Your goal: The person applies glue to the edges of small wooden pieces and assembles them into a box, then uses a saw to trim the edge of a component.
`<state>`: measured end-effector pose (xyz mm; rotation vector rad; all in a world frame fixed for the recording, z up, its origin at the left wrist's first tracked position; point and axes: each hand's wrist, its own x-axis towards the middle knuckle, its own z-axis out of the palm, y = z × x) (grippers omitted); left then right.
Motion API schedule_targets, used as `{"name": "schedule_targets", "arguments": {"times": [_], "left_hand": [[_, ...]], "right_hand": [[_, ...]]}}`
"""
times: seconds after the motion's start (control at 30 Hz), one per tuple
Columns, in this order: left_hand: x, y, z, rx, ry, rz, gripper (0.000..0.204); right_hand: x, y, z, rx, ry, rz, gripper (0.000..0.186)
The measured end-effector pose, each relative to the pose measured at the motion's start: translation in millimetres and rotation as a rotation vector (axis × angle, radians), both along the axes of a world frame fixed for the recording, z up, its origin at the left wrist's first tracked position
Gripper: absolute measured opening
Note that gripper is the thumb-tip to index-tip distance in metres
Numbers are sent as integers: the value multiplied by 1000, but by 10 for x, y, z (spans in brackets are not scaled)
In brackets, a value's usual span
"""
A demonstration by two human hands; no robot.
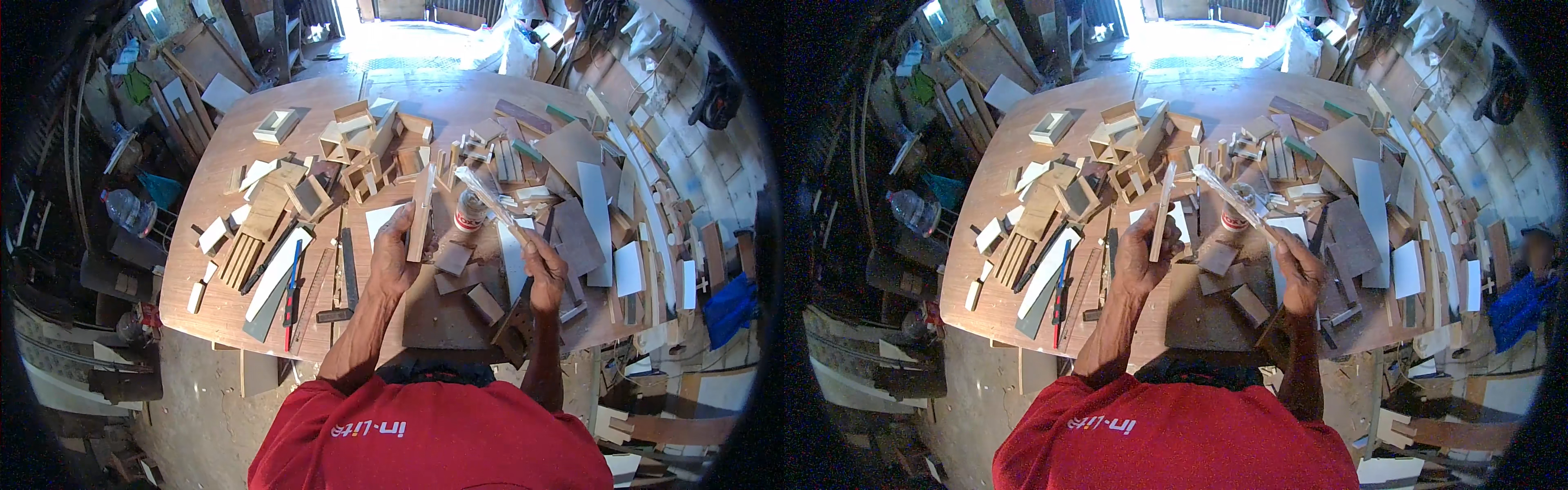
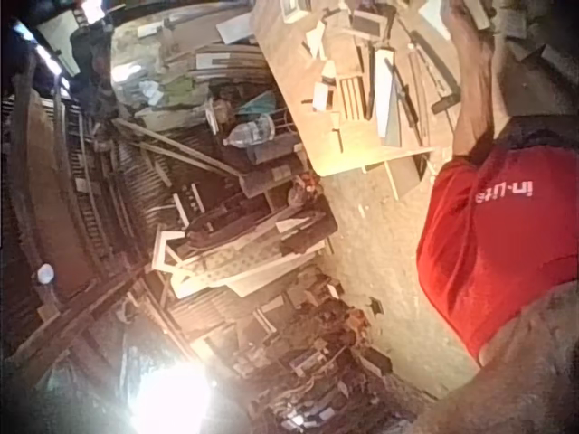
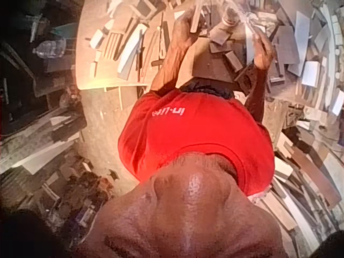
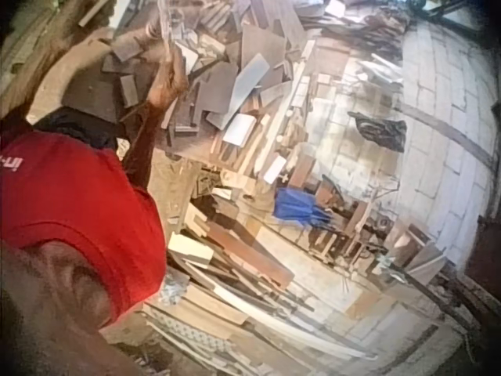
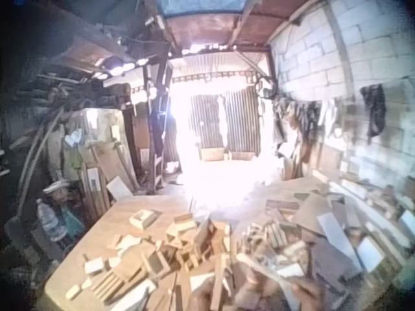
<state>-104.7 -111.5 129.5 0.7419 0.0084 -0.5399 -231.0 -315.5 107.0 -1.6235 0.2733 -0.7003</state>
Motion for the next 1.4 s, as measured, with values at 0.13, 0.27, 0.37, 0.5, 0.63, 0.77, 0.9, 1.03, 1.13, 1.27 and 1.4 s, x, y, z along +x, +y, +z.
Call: {"name": "schedule_targets", "arguments": {"times": [0.13, 0.27, 0.37, 0.5, 0.63, 0.77, 0.9, 1.03, 1.13, 1.27, 1.4], "left_hand": [[37, -17, -147, -187, 63, -107, 23], [21, -73, -137, -215, 110, -133, 24], [-13, -100, -89, -176, 147, -98, 24], [27, -72, -97, -171, 169, -99, 22], [47, -93, -53, -142, 173, -67, 23], [79, -60, -106, -103, 135, -39, 20], [59, -91, -88, -39, 62, -9, 20], [51, -92, -106, 4, 28, -3, 22], [40, -100, -104, 17, 44, 6, 23], [39, -75, -127, 10, 63, -11, 22], [8, -100, -102, 17, 84, -24, 22]], "right_hand": [[75, 159, -82, 457, 75, 139, 37], [166, 338, -181, 557, 77, 188, 37], [265, 368, -195, 545, 99, 178, 36], [318, 424, -310, 517, 117, 157, 36], [194, 362, -582, 485, 68, 327, 38], [108, 338, -422, 458, 77, 168, 35], [168, 163, -164, 64, 25, 45, 33], [207, 37, -89, -152, 24, -56, 29], [223, 45, -7, -183, 24, -57, 28], [261, 94, 55, -242, 3, -55, 27], [316, 36, -45, -415, -84, -126, 24]]}}
